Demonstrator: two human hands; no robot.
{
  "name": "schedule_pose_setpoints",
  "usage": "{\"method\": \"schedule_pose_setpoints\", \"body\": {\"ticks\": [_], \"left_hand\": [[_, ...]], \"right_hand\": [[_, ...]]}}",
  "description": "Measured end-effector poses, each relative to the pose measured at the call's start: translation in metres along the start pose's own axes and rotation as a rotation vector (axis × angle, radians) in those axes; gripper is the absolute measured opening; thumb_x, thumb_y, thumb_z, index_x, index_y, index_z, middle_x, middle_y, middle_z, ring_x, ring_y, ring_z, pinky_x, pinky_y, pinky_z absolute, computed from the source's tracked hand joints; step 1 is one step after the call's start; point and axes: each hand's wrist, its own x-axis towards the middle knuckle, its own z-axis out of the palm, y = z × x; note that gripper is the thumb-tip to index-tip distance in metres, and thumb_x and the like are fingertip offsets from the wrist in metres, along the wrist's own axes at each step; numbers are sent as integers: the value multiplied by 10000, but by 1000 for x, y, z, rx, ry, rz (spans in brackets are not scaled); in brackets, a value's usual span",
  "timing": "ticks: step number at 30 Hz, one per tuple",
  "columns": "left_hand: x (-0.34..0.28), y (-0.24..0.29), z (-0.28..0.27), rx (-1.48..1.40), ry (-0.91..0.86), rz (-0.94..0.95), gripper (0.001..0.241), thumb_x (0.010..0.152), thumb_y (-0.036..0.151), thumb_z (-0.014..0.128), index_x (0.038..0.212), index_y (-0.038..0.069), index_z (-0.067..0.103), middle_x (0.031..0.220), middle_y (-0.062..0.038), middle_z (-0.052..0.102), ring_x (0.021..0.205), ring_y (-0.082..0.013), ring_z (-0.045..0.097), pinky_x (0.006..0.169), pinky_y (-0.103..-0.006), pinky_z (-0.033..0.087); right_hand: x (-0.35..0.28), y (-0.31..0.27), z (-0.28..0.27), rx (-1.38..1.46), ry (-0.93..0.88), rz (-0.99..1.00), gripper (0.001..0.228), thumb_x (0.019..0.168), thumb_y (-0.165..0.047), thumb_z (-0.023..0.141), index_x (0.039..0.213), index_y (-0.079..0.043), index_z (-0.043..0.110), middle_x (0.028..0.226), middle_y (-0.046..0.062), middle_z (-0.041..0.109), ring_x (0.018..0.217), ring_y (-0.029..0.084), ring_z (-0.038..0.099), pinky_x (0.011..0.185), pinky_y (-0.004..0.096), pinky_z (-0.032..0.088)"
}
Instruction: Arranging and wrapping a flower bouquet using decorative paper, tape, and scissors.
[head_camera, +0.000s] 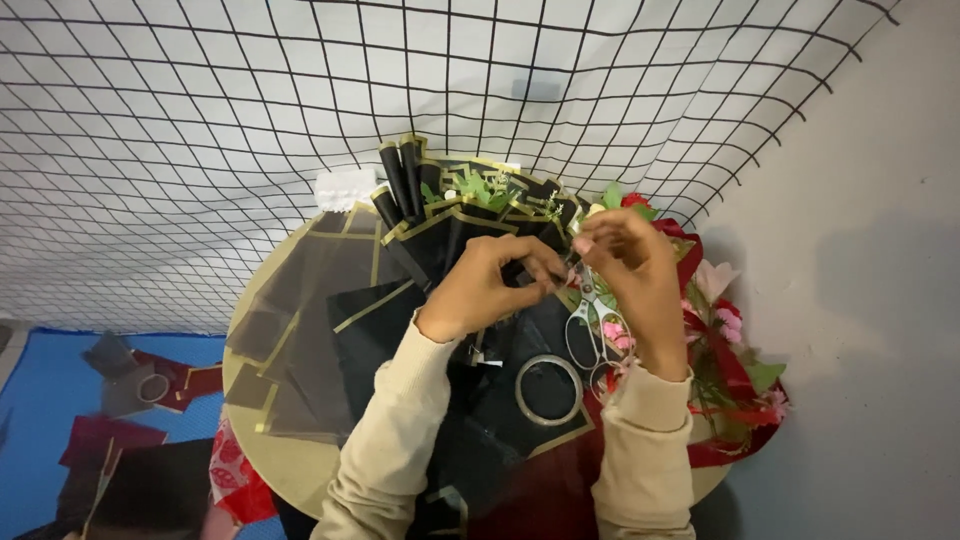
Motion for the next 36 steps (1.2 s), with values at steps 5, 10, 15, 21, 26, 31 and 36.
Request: {"method": "schedule_pose_setpoints", "body": {"ticks": [5, 10, 15, 21, 26, 31, 36], "left_hand": [[1, -8, 2, -5, 0, 22, 194, 847, -23, 713, 1007, 85, 738, 843, -141, 755, 891, -391, 717, 1117, -683, 292], [0, -5, 1, 26, -3, -18, 197, 856, -15, 716, 1019, 89, 750, 849, -127, 762, 887, -342, 727, 1091, -604, 392], [1, -2, 1, 71, 10, -69, 193, 861, 12, 712, 1045, 58, 742, 856, -144, 752, 878, -308, 722, 1004, -542, 487], [-5, 18, 0, 58, 49, -161, 196, 900, 76, 678, 1078, 33, 748, 892, -185, 756, 901, -310, 710, 923, -447, 524], [-18, 42, -13, 130, 24, -228, 248, 966, 188, 610, 1072, 9, 746, 851, -199, 734, 844, -318, 705, 906, -456, 535], [-37, 41, -26, 78, -62, -312, 334, 1037, 220, 480, 984, 35, 753, 807, -155, 727, 805, -249, 683, 882, -430, 543], [-68, 61, -32, 34, -240, -484, 433, 1022, 240, 411, 1011, -24, 753, 942, -227, 731, 923, -317, 651, 936, -492, 498]], "right_hand": [[-4, -1, -5, 30, -136, -16, 241, 867, -193, 799, 1045, -37, 756, 890, 110, 659, 858, 187, 597, 823, 345, 468], [-5, -3, -2, -7, -152, -77, 101, 842, -20, 810, 919, -26, 746, 964, 99, 702, 886, 156, 590, 793, 286, 464], [-3, 9, -1, -33, -208, -55, 26, 968, -26, 687, 947, -14, 695, 1033, 149, 662, 937, 231, 583, 824, 372, 452], [-3, 17, 6, -21, -244, -177, 50, 1021, -25, 625, 971, -31, 630, 1067, 134, 610, 1032, 270, 599, 896, 380, 436], [-6, 24, 17, 19, -274, -238, 71, 1054, -76, 583, 993, -43, 594, 1101, 118, 586, 1071, 236, 564, 926, 366, 430], [-29, 23, 29, 98, -391, -212, 126, 1067, -88, 553, 952, -44, 579, 1076, 83, 561, 1067, 194, 545, 950, 357, 423], [-60, 58, 49, 219, -492, -155, 107, 1035, -78, 574, 932, -51, 574, 1031, 89, 550, 1050, 230, 542, 944, 392, 406]]}}
